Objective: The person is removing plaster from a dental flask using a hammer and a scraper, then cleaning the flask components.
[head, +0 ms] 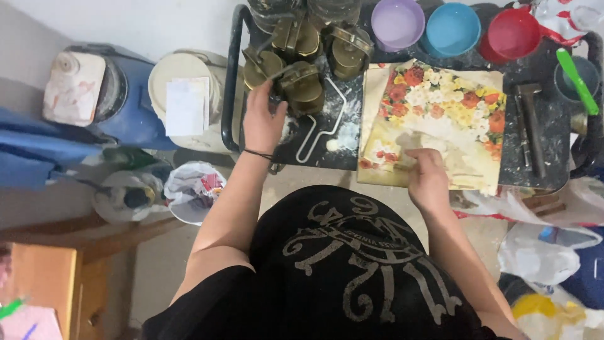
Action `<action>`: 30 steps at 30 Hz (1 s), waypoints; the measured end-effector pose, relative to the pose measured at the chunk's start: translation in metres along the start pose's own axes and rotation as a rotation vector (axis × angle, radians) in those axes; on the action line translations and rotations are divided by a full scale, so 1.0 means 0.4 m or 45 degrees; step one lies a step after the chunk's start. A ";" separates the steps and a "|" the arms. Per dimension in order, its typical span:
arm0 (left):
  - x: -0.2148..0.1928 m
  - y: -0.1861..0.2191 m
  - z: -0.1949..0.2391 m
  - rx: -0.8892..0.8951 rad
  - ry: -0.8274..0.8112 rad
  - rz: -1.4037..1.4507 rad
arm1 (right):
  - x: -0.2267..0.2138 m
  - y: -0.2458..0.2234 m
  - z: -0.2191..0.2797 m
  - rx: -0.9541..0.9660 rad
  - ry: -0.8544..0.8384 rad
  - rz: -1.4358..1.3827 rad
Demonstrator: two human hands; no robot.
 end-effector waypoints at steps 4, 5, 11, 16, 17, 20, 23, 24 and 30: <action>0.032 0.014 -0.016 0.082 -0.124 -0.031 | 0.076 -0.122 0.009 -0.024 0.013 -0.022; 0.035 0.023 -0.014 0.122 -0.134 -0.064 | 0.095 -0.138 0.011 -0.027 -0.016 -0.041; 0.101 -0.059 -0.033 0.218 -0.113 -0.173 | 0.177 -0.304 -0.044 -0.063 -0.142 -0.137; 0.089 -0.033 -0.037 0.261 -0.091 0.000 | 0.230 -0.423 -0.101 -0.105 -0.119 -0.255; 0.083 -0.020 -0.035 0.254 -0.085 0.072 | 0.242 -0.435 -0.097 -0.157 -0.152 -0.322; 0.078 0.007 -0.018 0.246 -0.103 0.146 | 0.234 -0.445 -0.082 -0.152 -0.177 -0.399; 0.082 0.021 -0.014 0.254 -0.095 0.163 | 0.186 -0.420 -0.075 -0.081 -0.159 -0.425; 0.079 0.025 -0.016 0.262 -0.063 0.176 | 0.165 -0.411 -0.072 -0.069 -0.147 -0.443; 0.079 0.072 -0.022 0.390 -0.063 0.359 | -0.001 -0.174 -0.054 0.187 0.124 -0.380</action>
Point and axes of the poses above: each hand's wrist, its own z-axis away from the middle knuckle, its own x-axis out of the palm, y = z × x, the point moved 6 cm from there along -z, towards the middle knuckle, and after that the axes turned 15 degrees about y, right-handed, at the moved point
